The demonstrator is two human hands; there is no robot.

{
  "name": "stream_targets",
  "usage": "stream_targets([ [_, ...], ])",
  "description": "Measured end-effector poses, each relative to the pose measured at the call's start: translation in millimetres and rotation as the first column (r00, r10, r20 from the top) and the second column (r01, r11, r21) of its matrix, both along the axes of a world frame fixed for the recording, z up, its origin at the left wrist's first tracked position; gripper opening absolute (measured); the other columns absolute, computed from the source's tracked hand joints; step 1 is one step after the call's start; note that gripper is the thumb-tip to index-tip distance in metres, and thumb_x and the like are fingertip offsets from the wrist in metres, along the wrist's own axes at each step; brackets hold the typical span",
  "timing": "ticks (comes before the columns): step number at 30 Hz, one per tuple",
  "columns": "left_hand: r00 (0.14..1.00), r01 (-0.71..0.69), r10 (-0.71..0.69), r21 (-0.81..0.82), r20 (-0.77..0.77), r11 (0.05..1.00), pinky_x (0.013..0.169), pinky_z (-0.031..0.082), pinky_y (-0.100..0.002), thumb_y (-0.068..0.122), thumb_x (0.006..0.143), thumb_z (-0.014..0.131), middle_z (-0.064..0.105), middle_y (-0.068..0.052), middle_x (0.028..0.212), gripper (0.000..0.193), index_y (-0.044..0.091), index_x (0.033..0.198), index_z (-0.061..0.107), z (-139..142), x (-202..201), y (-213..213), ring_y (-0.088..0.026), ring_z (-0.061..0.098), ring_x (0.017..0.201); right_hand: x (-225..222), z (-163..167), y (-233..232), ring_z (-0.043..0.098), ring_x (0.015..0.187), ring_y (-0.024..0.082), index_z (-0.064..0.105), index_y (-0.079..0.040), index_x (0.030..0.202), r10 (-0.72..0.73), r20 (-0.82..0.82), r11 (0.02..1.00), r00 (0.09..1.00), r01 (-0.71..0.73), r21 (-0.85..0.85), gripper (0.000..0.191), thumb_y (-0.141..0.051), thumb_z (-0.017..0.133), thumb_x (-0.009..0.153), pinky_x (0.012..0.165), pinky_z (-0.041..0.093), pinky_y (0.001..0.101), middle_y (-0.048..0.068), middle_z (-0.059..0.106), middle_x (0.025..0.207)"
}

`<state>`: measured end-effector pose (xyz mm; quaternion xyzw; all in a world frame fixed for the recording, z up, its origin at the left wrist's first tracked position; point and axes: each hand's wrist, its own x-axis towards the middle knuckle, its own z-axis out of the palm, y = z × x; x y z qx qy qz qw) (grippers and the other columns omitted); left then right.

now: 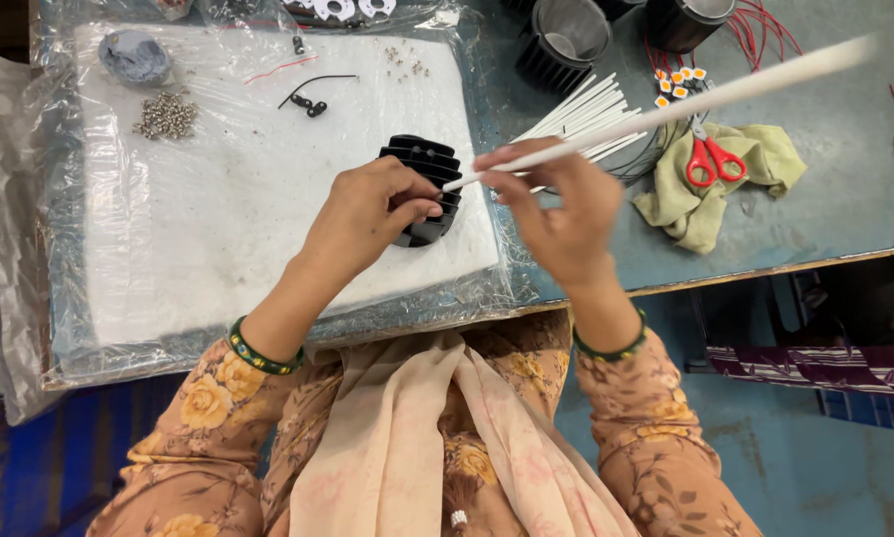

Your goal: The person assembles an LED light fixture by applying thermal paste to a white plastic base, inserting an LED module, and securing it inside a black heat sink housing. They then use a screwdriver to fasten the assembly and insert a white plastic rod through the housing.

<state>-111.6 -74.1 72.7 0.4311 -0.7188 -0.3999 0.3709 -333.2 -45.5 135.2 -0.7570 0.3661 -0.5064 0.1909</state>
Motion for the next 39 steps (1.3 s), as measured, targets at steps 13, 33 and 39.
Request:
stream_targets([
  [13,0.992,-0.112,0.114,-0.037,0.057,0.993,0.073,0.059,-0.031,0.020,0.091,0.079,0.070,-0.008,0.104,0.037,0.007,0.125,0.070,6,57,3,-0.019,0.073,0.086,29,-56,-19,0.078,0.090,0.017,0.067,0.000,0.109,0.071,-0.104,0.997,0.992,-0.066,0.049,0.016,-0.001,0.077,0.096,0.075,0.064,0.0263,0.009,0.076,0.102],
  [33,0.969,0.061,-0.180,-0.538,-0.171,0.841,0.079,0.059,-0.023,0.017,0.114,0.072,0.074,-0.001,0.111,0.013,0.005,0.118,0.068,136,19,-17,-0.008,0.072,0.095,33,-60,-22,0.076,0.075,0.016,0.067,-0.002,0.104,0.067,-0.188,0.997,0.980,-0.059,0.046,0.017,-0.010,0.079,0.094,0.063,0.059,0.0261,0.008,0.076,0.095],
  [39,0.989,0.104,-0.149,-0.617,-0.022,0.780,0.083,0.057,-0.028,0.007,0.113,0.067,0.071,-0.005,0.105,0.008,0.000,0.113,0.063,143,30,-12,-0.015,0.072,0.098,32,-59,-21,0.074,0.073,0.016,0.066,-0.002,0.100,0.052,-0.180,0.998,0.982,-0.047,0.029,0.021,-0.014,0.082,0.094,0.063,0.058,0.0266,0.005,0.074,0.088],
])
